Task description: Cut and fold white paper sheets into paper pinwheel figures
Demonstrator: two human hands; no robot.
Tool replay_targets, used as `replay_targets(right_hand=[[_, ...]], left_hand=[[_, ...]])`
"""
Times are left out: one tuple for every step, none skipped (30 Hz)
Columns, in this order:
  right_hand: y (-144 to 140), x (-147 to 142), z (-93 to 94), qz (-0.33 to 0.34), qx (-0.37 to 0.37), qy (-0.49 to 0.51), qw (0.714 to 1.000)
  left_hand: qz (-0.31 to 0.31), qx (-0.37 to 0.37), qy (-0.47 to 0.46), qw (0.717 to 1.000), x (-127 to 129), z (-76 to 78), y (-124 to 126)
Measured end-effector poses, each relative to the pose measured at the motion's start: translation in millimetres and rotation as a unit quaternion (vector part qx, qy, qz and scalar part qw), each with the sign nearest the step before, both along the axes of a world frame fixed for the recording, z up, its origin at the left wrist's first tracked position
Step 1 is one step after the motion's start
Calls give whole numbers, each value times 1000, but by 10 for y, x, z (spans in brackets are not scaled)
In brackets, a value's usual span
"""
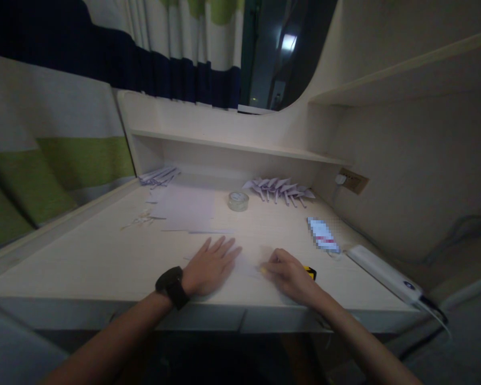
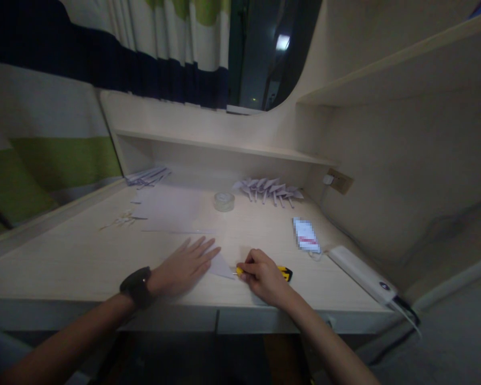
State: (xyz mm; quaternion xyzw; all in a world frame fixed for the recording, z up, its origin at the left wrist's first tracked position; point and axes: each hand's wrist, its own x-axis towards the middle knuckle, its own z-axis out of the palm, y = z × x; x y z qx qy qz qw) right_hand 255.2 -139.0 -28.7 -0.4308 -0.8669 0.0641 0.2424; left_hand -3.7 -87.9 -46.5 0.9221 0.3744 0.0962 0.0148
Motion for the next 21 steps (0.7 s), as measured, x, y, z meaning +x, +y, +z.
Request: replay_targets(right_hand=[[-3, 1, 0, 1, -2, -2, 1000], [-5, 2, 0, 2, -2, -3, 1000], [-7, 1, -2, 1, -2, -4, 1000], [-9, -1, -5, 0, -1, -5, 1000], [-11, -4, -9, -3, 0, -4, 1000], [-12, -7, -13, -5, 2, -4, 1000], [-14, -11, -16, -7, 3, -3, 1000], [-15, -14, -18, -9, 4, -1, 1000], [-17, -16, -18, -10, 6, 1, 1000], [-18, -17, -15, -10, 6, 3, 1000], [-20, -15, -10, -8, 5, 5, 1000], [-22, -12, -2, -6, 3, 4, 1000], [-23, -7, 7, -5, 0, 2, 1000], [-23, -1, 16, -3, -2, 0, 1000], [-23, 5, 25, -1, -4, -2, 1000], [-23, 12, 32, 0, -6, -4, 1000], [-21, 17, 36, 0, -7, -4, 1000], [-20, 21, 38, 0, -8, -4, 1000], [-18, 25, 38, 0, -8, -5, 1000], [-18, 27, 36, 0, -8, -6, 1000], [-19, 29, 34, -1, -8, -8, 1000]], left_hand=[[1, 1, 1, 1000, 0, -2, 1], [2, 2, 1, 1000, 1, -3, 1], [2, 3, 0, 1000, 1, -3, 1], [1, 4, -1, 1000, 2, -1, -1], [1, 3, -2, 1000, 2, 1, -3], [1, 3, -1, 1000, 3, 5, -6], [1, 1, 0, 1000, 3, 8, -9], [2, 0, 1, 1000, 3, 12, -12], [2, -1, 1, 1000, 3, 14, -13], [2, 0, 1, 1000, 2, 16, -14], [1, 0, 1, 1000, 2, 16, -14], [1, 1, 1, 1000, 1, 16, -13], [0, 1, 2, 1000, 0, 15, -12], [0, 2, 2, 1000, 0, 14, -11], [0, 2, 2, 1000, 0, 13, -11], [0, 2, 2, 1000, 1, 14, -11], [0, 2, 2, 1000, 3, 15, -12], [1, 2, 1, 1000, 5, 17, -14], [2, 0, 1, 1000, 7, 20, -16], [3, -2, 0, 1000, 10, 23, -18], [3, -4, -2, 1000, 12, 25, -20]])
